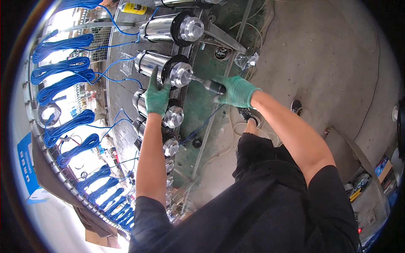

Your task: The person assembles large water pumps on a long work table by using a power tool to tighten bolts on the pump heads and then picking up pump bases from a bin to fit onto the pump bodies.

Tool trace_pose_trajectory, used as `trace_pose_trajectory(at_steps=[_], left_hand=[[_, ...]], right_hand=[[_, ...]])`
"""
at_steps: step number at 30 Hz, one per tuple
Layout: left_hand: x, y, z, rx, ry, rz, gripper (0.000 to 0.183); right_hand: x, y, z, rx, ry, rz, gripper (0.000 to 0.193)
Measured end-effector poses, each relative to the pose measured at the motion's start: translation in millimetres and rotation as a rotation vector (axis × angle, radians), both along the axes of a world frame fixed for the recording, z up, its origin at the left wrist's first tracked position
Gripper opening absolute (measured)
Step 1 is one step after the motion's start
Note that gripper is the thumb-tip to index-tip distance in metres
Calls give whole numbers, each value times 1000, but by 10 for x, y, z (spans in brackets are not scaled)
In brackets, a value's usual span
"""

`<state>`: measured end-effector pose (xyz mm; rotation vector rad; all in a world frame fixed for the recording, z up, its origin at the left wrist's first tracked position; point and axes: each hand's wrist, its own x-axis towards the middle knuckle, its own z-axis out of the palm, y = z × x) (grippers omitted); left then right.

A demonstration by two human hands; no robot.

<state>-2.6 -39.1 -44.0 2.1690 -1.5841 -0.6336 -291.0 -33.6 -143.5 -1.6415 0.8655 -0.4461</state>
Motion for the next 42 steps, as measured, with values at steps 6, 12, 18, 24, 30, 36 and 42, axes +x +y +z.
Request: trace_pose_trajectory(at_steps=[6,12,18,24,30,36,42], left_hand=[[189,-214,-21,145,-331,-126,69],[171,-229,-58,128,-364,-119,66],[244,-210,-169,88,-239,-82,64],[176,-228,-122,103,-306,-78,64],[277,-219,-227,65,-259,-91,64],[190,-217,-185,61,-198,-63,62],[233,-213,-223,37,-179,-69,61]], right_hand=[[150,-86,19,-83,-11,-17,72],[261,-144,83,-60,18,-16,73],[292,-199,138,7,39,26,74],[331,-207,104,-46,43,-2,69],[341,-207,52,-9,-66,-20,65],[349,-219,55,-15,-38,-18,65],[360,-217,49,-16,-64,-11,61]])
